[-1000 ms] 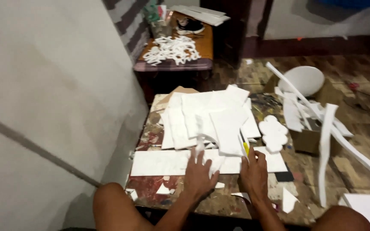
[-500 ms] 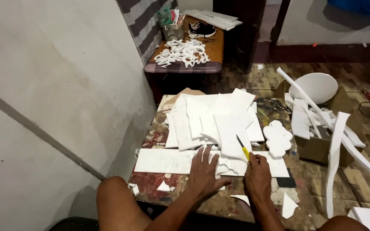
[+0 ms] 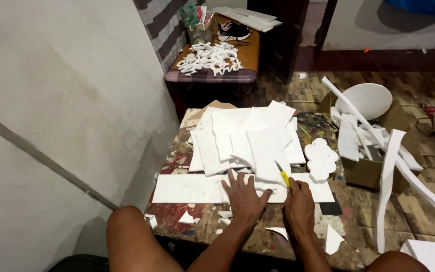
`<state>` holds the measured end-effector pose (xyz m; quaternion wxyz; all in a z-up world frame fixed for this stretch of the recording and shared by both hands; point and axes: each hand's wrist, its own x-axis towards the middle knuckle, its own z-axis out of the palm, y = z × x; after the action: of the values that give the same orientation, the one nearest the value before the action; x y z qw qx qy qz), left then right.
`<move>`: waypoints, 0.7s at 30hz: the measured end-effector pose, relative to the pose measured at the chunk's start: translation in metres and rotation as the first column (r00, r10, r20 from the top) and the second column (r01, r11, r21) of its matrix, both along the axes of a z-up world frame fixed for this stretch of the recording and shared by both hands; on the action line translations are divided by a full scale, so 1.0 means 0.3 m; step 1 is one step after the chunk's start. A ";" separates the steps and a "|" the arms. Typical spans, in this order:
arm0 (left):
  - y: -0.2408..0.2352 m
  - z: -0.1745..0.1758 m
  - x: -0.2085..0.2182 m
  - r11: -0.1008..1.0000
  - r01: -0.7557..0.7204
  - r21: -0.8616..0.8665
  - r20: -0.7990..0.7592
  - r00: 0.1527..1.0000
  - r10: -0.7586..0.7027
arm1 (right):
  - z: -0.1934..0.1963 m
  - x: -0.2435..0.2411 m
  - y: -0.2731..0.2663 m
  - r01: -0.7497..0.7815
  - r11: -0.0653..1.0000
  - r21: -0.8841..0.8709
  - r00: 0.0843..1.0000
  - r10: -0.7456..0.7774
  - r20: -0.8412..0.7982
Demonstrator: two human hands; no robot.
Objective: The person uses a yellow utility knife to cut a white foam sheet into a flower shape, then sets it aside and cuts another foam sheet into a rectangular shape. The workspace is cluttered with foam scraps and finished pieces.
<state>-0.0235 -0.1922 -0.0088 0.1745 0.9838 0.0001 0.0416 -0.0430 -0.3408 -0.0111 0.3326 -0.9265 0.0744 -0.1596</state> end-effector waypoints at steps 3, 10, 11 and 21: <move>0.005 0.013 -0.001 1.000 0.014 0.010 0.051 0.999 -0.014 | -0.069 0.026 -0.020 -0.011 0.999 -0.032 0.999 0.012 0.045; 0.109 -0.023 0.057 0.961 0.100 0.258 0.189 0.970 -0.151 | -0.050 0.027 -0.018 -0.023 0.998 -0.065 1.000 0.024 0.015; 0.135 0.042 0.035 0.968 0.157 0.197 0.002 0.987 -0.160 | -0.043 0.023 -0.013 -0.023 0.997 -0.071 0.999 0.025 0.022; 0.571 0.146 -0.004 0.908 0.173 0.383 -0.197 0.975 -0.102 | -0.243 0.110 -0.071 0.012 0.997 -0.071 0.994 -0.004 0.113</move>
<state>-0.0248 -0.0209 0.0350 -0.0271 0.9960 -0.0628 -0.0571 -0.0102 -0.3622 -0.0839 0.3021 -0.9270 0.0534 -0.2155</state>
